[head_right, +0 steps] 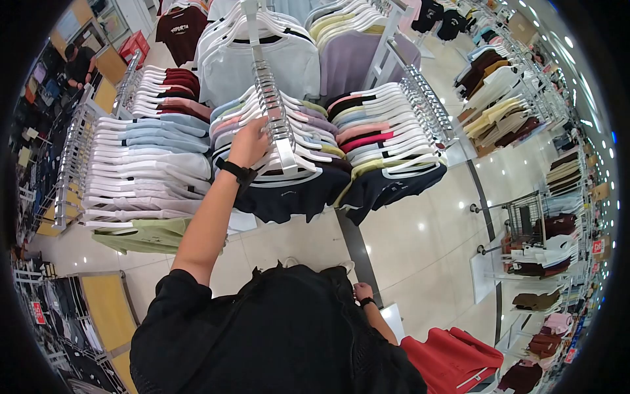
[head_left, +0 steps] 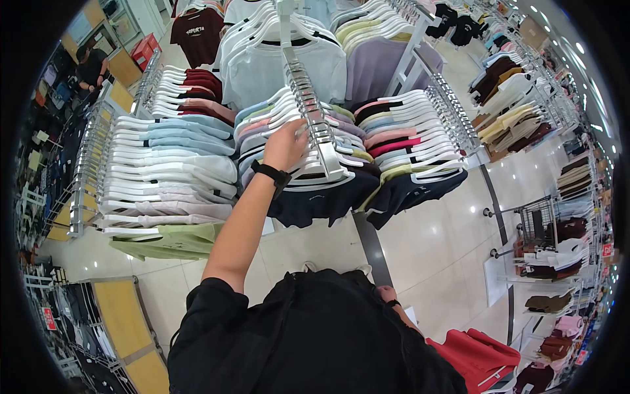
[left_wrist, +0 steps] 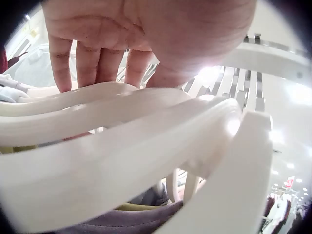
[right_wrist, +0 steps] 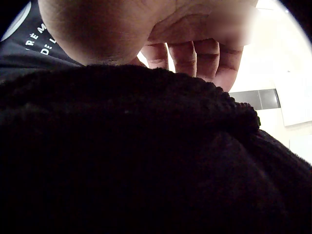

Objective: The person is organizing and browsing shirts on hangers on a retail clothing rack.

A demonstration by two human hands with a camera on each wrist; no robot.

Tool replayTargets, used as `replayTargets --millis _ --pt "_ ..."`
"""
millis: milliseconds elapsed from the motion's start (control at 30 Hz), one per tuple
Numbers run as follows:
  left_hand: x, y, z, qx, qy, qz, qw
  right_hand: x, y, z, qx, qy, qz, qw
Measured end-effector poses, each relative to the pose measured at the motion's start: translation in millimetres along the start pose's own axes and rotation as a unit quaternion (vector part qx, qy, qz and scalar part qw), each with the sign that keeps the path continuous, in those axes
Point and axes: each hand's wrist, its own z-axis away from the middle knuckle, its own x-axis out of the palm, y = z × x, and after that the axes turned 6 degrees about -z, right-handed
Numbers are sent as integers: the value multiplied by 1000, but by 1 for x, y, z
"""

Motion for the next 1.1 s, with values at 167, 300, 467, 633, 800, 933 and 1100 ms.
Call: replayTargets --millis 167,300,467,633,800,933,1100 --pt "4 -2 1 15 -4 -31 999 -2 -2 7 3 -3 -1 1000" --pt "12 -6 5 22 22 15 999 -3 14 -5 -33 -24 -12 999" --pt "2 -5 5 2 6 70 997 -4 7 0 -14 -29 -13 999" --pt "-5 0 14 48 50 3 998 -3 15 -11 -13 -42 -27 999" --pt "-8 3 16 -44 -32 56 997 -2 5 -7 -16 -36 -15 999" --pt "-4 -3 34 10 -13 62 998 -2 -2 0 10 -12 -10 1000" --pt "1 18 90 59 -34 57 996 -4 -5 3 -2 -3 10 1000"
